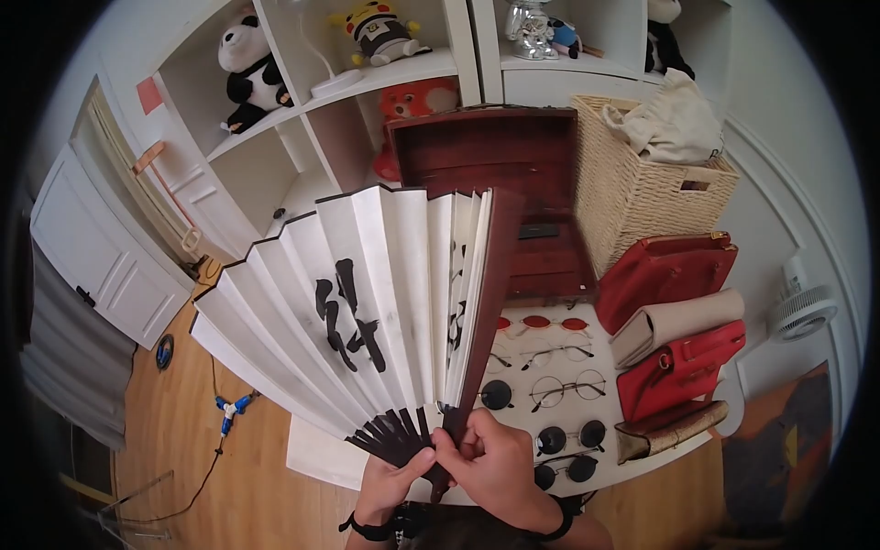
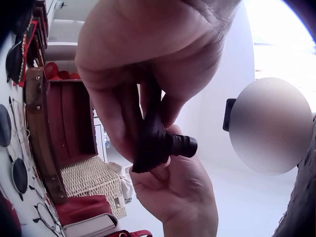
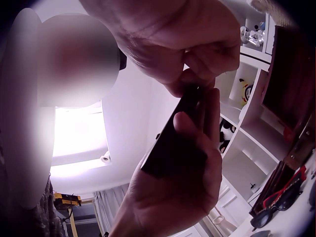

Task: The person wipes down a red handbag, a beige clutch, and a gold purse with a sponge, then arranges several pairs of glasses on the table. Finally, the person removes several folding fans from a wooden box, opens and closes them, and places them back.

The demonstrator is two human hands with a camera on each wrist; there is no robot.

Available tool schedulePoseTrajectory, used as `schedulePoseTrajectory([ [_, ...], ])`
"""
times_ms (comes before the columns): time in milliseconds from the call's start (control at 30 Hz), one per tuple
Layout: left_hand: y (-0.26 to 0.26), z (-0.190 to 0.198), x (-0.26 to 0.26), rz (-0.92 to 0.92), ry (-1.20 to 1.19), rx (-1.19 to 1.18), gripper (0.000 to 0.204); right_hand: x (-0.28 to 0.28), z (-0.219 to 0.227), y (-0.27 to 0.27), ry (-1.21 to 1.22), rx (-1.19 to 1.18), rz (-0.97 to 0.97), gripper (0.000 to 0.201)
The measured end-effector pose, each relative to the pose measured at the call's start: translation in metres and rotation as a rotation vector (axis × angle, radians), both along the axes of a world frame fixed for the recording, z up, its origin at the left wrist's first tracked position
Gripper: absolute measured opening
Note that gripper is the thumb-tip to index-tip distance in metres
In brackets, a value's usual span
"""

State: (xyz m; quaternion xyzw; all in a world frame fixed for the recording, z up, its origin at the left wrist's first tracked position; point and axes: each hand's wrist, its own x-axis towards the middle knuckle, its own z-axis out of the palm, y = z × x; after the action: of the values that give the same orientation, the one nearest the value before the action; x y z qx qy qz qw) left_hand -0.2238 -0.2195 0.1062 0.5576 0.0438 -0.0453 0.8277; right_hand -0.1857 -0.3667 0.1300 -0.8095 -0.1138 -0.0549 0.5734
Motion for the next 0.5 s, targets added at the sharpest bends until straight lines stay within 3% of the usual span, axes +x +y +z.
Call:
schedulePoseTrajectory([
  [200, -0.008, -0.014, -0.002, 0.238, -0.140, -0.070, 0.015, -0.004, -0.013, 0.002, -0.049, 0.046, -0.003, 0.027],
  [500, -0.008, -0.016, -0.001, 0.228, -0.108, 0.123, 0.017, -0.008, -0.009, 0.001, -0.221, -0.117, 0.041, 0.028],
])
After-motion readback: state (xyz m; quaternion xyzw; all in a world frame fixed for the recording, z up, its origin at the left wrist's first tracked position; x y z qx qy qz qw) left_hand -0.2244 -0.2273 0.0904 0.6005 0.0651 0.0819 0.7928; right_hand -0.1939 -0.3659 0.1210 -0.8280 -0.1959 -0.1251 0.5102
